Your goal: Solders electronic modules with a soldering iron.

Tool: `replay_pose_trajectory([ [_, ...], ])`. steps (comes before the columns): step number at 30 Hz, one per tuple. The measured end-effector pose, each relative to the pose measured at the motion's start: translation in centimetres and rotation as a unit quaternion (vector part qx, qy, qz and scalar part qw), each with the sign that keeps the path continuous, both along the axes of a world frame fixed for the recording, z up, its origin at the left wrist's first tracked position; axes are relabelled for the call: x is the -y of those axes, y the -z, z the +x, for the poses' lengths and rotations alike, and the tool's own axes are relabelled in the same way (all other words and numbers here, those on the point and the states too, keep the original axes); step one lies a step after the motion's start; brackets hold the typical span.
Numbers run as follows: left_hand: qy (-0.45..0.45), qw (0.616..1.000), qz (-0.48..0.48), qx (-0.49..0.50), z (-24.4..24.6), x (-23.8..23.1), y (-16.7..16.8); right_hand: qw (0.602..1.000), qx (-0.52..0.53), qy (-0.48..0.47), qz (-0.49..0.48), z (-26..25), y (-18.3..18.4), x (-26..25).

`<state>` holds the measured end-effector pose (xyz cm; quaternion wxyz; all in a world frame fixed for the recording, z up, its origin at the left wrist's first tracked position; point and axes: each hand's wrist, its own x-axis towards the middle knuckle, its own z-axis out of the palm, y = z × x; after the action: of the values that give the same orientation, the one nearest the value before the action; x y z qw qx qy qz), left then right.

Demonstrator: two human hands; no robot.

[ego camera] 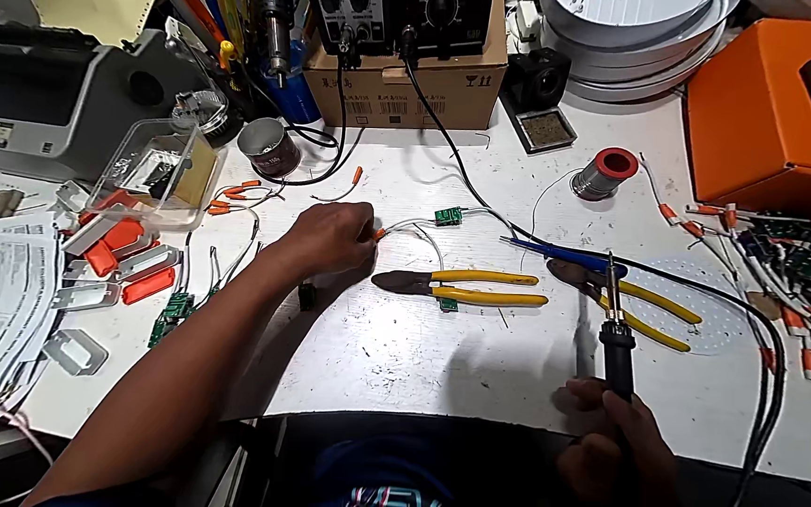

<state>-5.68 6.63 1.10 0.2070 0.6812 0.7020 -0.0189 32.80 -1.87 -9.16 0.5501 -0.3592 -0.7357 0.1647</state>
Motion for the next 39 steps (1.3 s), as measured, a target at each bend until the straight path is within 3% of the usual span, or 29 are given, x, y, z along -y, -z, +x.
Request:
replay_pose_trajectory([
  [6,-0.053,0.996,0.060,0.046,-1.9,1.0,-0.8,1.000,-0.001,0.008,-0.006,0.1,0.2,0.1],
  [10,-0.110,0.961,0.254,0.015,-2.1,5.5,-2.7,1.000,0.002,0.019,-0.009,0.0,-0.1,0.2],
  [13,-0.069,0.932,0.319,0.160,0.5,10.2,-1.0,1.000,0.006,0.028,-0.009,-0.1,-0.2,0.3],
  [15,-0.017,0.919,0.279,0.277,3.7,12.9,1.3,1.000,0.006,0.027,-0.008,-0.2,-0.3,0.2],
  [16,0.018,0.923,0.258,0.285,5.3,13.8,2.2,1.000,0.003,0.027,-0.005,-0.2,-0.3,0.2],
  [20,0.096,0.942,0.295,0.127,9.5,13.0,4.0,1.000,-0.006,0.018,-0.007,-0.2,-0.3,0.1],
  [25,0.134,0.948,0.287,-0.005,9.9,10.0,5.2,1.000,-0.022,0.014,-0.017,-0.2,-0.3,-0.1],
  [29,0.179,0.936,0.300,-0.041,9.4,10.3,5.2,0.998,0.003,0.042,-0.048,-0.6,-1.2,0.0],
  [32,0.192,0.934,0.297,-0.045,8.9,10.5,5.1,0.994,0.104,0.024,-0.025,-1.6,-3.1,-1.1],
  [36,0.179,0.932,0.315,-0.024,8.7,10.9,5.4,0.967,0.252,-0.029,0.028,-4.1,-5.7,-4.7],
  [39,0.153,0.931,0.330,0.016,8.7,11.4,5.6,0.948,0.296,-0.113,0.032,-5.7,-6.4,-7.5],
])
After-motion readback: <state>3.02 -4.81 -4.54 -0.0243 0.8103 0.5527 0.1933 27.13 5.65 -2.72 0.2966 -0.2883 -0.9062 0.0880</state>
